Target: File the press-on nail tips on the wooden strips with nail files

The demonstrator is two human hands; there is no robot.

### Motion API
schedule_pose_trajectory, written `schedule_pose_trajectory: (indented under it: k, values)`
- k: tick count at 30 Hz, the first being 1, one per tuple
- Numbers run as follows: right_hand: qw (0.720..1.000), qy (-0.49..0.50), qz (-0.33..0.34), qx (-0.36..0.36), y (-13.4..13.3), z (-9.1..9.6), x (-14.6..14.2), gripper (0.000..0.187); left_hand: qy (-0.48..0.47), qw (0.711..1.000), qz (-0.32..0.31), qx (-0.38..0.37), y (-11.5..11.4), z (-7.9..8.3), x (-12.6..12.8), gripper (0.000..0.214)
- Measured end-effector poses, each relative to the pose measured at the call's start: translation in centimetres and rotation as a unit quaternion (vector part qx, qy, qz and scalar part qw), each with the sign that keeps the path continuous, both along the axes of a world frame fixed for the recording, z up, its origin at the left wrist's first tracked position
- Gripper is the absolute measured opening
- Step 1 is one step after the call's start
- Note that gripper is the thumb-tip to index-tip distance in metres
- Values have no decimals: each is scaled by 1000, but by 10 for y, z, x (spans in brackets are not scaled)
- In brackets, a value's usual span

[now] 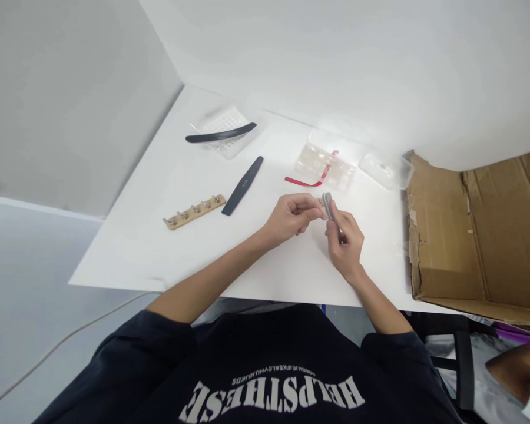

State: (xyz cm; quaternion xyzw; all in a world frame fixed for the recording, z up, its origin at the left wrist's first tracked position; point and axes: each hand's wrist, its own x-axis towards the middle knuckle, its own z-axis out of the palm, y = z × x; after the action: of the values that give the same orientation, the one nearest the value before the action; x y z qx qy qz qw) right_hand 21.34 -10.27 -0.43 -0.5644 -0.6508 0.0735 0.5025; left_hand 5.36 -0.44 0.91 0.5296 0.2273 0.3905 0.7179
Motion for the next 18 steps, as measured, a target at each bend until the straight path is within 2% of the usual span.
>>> schedule_pose_trajectory:
  k: [5, 9, 12, 15, 18]
  values:
    - [999, 10, -46, -9, 0, -3, 3, 49, -19, 999, -15, -32, 2, 0, -2, 39]
    - [999, -11, -12, 47, -2, -3, 1, 52, -22, 999, 3, -27, 6, -1, -2, 40]
    - [997, -47, 7, 64, -2, -3, -1, 56, 4, 1000, 28, 10, 5, 0, -1, 35]
    - [998, -55, 14, 36, -1, -1, -2, 56, 59, 995, 49, 71, 1, 2, -1, 21]
    - [998, -49, 16, 22, 0, 0, -1, 57, 83, 990, 60, 95, -1, 4, -2, 14]
